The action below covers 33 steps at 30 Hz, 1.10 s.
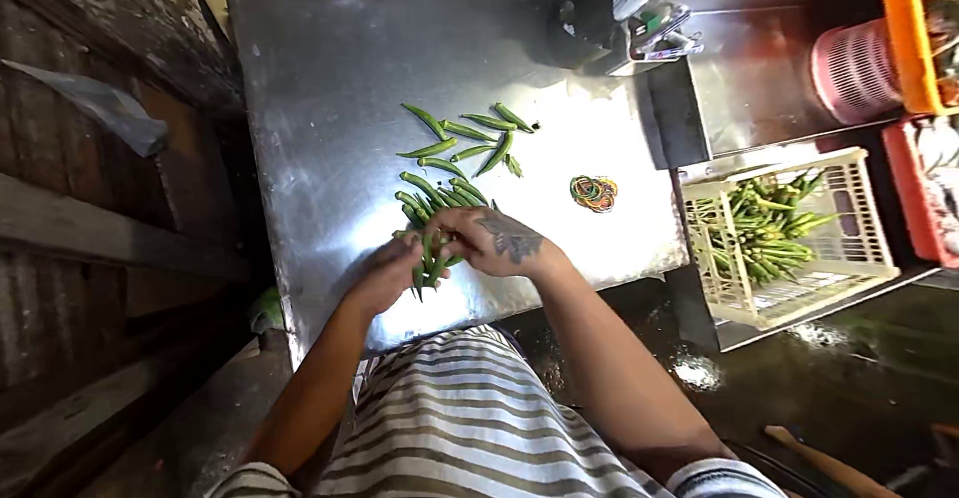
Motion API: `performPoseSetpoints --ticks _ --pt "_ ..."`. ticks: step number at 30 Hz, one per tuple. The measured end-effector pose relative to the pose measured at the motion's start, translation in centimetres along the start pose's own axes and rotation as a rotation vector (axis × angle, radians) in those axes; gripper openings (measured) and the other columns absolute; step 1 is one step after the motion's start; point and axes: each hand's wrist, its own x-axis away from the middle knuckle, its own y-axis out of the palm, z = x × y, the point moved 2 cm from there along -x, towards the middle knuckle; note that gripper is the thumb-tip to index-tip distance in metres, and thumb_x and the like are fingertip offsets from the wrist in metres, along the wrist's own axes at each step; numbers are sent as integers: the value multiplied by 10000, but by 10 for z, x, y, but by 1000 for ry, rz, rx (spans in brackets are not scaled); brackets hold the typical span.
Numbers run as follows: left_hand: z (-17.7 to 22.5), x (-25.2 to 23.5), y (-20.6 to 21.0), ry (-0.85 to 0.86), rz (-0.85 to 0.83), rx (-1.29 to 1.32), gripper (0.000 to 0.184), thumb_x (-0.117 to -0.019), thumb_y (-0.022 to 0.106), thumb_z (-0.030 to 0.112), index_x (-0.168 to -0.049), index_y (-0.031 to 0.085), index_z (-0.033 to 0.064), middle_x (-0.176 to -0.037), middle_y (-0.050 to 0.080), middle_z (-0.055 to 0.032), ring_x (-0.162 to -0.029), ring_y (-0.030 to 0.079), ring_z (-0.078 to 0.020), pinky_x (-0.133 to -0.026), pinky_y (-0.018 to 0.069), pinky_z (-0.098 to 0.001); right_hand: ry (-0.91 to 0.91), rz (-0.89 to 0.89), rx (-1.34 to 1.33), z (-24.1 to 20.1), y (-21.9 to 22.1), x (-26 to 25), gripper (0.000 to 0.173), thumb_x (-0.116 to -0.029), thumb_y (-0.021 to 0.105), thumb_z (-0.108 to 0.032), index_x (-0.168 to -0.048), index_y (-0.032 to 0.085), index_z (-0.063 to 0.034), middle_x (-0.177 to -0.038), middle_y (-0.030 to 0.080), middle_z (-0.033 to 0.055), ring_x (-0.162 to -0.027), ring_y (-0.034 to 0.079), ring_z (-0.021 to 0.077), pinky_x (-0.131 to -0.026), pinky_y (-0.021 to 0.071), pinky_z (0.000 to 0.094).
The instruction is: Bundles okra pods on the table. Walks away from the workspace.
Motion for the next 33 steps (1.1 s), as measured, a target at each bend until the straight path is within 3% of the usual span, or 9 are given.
performPoseSetpoints --ticks 2,4,7,10,14,18,23,28,33 --pt "-6 -2 16 -27 54 81 339 -1043 568 219 -1317 507 29 -1016 684 -99 -847 715 -234 -758 633 -400 61 121 -131 11 10 -13 231 -1024 632 -183 -1233 617 -86 -801 654 41 -651 635 145 -643 577 362" --pt "-13 -3 22 -41 279 138 164 -1081 502 144 -1190 555 34 -815 615 -58 -667 639 -178 -641 602 -351 125 282 -134 22 17 -22 187 -1048 585 -211 -1172 652 -88 -831 663 60 -643 638 163 -607 580 383" --pt "-21 7 6 58 543 137 140 -1082 497 138 -1145 564 33 -760 578 -51 -602 589 -160 -566 562 -323 222 337 -9 23 37 -32 138 -1001 640 -191 -1054 719 -91 -969 696 93 -891 678 236 -824 575 475" --pt "-16 18 -17 135 668 167 128 -1071 496 123 -1113 581 37 -738 577 -53 -585 585 -164 -560 564 -335 305 219 223 19 73 -40 253 -974 645 -284 -1177 745 -170 -1134 717 101 -1053 694 293 -885 576 524" --pt "-5 28 -33 192 712 265 139 -1079 471 110 -1150 561 31 -832 637 -110 -684 661 -225 -656 610 -399 253 365 397 30 111 -43 241 -951 585 -275 -1047 755 -134 -1011 727 100 -877 727 294 -697 594 500" --pt "-7 30 -29 231 641 280 206 -1095 422 153 -1191 548 21 -918 663 -134 -802 698 -267 -756 618 -448 339 398 -78 12 87 -31 281 -941 661 -347 -1030 746 -94 -910 699 89 -802 653 241 -742 554 478" --pt "-6 16 -18 196 693 343 240 -1114 390 210 -1051 567 60 -761 585 -61 -629 613 -191 -594 577 -356 456 214 16 20 79 -27 347 -951 649 -417 -1112 724 -119 -1033 699 106 -972 671 279 -862 544 514" --pt "-3 11 -26 146 755 313 117 -1079 515 172 -989 532 99 -600 446 -2 -453 450 -119 -433 452 -260 472 521 109 39 64 -36 316 -955 672 -349 -1190 714 -142 -1067 686 112 -942 679 295 -782 569 523" --pt "-3 5 -25 168 620 344 229 -1112 408 233 -981 536 96 -654 497 -14 -513 517 -142 -512 524 -300 455 540 320 48 50 -66 268 -974 650 -335 -1130 731 -133 -1185 625 166 -1041 654 351 -777 561 554"
